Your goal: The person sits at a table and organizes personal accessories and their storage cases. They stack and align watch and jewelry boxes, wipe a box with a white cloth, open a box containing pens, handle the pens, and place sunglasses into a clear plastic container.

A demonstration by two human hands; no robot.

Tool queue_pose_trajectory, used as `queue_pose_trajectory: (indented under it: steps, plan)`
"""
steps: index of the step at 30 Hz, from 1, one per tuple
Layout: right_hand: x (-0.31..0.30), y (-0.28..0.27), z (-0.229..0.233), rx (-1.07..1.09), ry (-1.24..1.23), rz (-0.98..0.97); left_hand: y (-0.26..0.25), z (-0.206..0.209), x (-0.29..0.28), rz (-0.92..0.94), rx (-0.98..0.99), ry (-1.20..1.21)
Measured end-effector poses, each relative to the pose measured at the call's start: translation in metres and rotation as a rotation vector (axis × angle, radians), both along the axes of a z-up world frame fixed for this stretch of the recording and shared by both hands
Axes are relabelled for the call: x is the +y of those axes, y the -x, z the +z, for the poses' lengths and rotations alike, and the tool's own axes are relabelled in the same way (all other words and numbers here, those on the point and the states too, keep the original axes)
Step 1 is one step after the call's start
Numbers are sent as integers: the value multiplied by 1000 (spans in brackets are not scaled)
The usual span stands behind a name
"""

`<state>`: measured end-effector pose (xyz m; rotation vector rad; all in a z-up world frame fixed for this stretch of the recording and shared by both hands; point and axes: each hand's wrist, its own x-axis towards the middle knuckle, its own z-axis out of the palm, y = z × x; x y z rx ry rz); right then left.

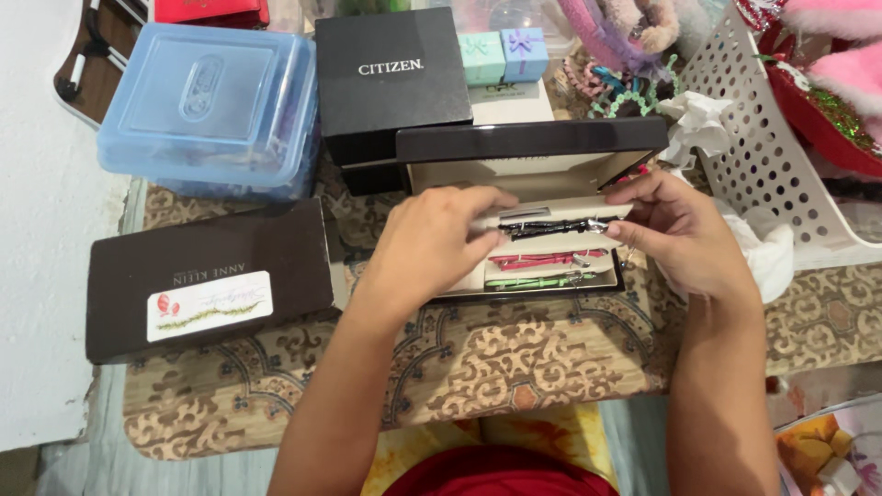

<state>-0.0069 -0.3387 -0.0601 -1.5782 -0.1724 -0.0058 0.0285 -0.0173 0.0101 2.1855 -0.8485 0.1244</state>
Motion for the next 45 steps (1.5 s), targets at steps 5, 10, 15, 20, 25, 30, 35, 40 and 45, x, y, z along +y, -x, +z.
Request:
queue_pose_trajectory:
  steps: [5, 10, 15, 20, 25, 30, 35, 40, 45]
  plan:
    - [3, 0, 2, -13, -39, 4, -1, 0, -3, 47, 50, 5]
    - [6, 2, 6, 5, -26, 7, -3, -5, -4, 52, 51, 12]
    - [8, 0, 9, 40, 68, -29, -5, -11, -7, 84, -80, -48]
    - [9, -4, 7, 47, 149, -88, -5, -14, -11, 91, -133, -135]
    - [10, -3, 8, 30, 164, -103, -4, -16, -13, 102, -176, -165]
    - [8, 5, 15, -104, 190, -248, -5, -15, -13, 103, -153, -173]
    - [5, 8, 27, -410, 623, -70, -4, -13, -11, 74, -91, -241]
    - [12, 5, 29, -399, 718, -47, -3, -16, -8, 53, -170, -308]
    - [11, 7, 29, -466, 742, -52, -4, -18, -8, 63, -163, -308]
